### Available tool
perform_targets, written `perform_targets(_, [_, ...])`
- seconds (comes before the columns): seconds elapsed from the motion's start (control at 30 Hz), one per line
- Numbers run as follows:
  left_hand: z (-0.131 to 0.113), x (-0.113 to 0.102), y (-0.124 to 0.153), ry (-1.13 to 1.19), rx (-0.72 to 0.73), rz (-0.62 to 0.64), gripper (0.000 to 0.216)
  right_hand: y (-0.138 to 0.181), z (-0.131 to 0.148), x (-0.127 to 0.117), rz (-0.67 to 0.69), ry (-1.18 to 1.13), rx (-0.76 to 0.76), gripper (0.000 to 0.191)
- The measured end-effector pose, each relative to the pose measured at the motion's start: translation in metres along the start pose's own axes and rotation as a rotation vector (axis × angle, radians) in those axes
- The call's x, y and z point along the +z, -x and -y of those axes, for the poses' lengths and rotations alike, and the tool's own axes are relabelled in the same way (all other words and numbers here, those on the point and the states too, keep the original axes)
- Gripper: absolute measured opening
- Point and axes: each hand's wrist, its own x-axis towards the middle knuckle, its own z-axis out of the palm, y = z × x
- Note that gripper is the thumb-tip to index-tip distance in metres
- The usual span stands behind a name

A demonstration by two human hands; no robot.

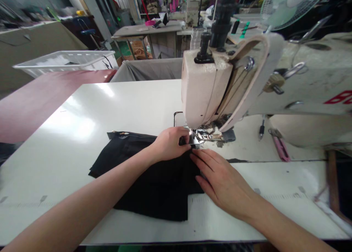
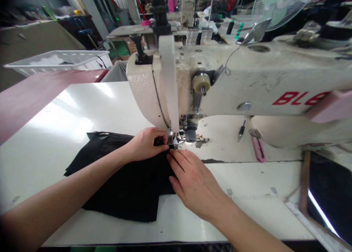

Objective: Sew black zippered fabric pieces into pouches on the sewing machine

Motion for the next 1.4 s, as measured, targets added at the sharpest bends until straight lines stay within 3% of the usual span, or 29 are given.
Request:
perform_targets(0.3, [0.001,0.003,0.004,0.002,-0.005,-0.035,0.006,-0.003,0.004,0.001,0.003,0.025,0.023,0.047])
perform_targets(0.57, [-0.006,-0.001,-0.001,-0.032,-0.164,0.018,0.008,-0.003,0.004,0.002,0.002,0.063,0.022,0.049])
perform_targets(0.83, [-0.002,0.002,-0.017,-0.076,-0.178,-0.037,0.005,-0.014,-0.01,-0.006,0.071,0.102,0.079,0.047])
perform_targets(1.4, [0.007,-0.003,-0.037,-0.067,-0.164,-0.008,0.018,-0.024,-0.013,0.001,-0.044,0.097,0.107,0.046])
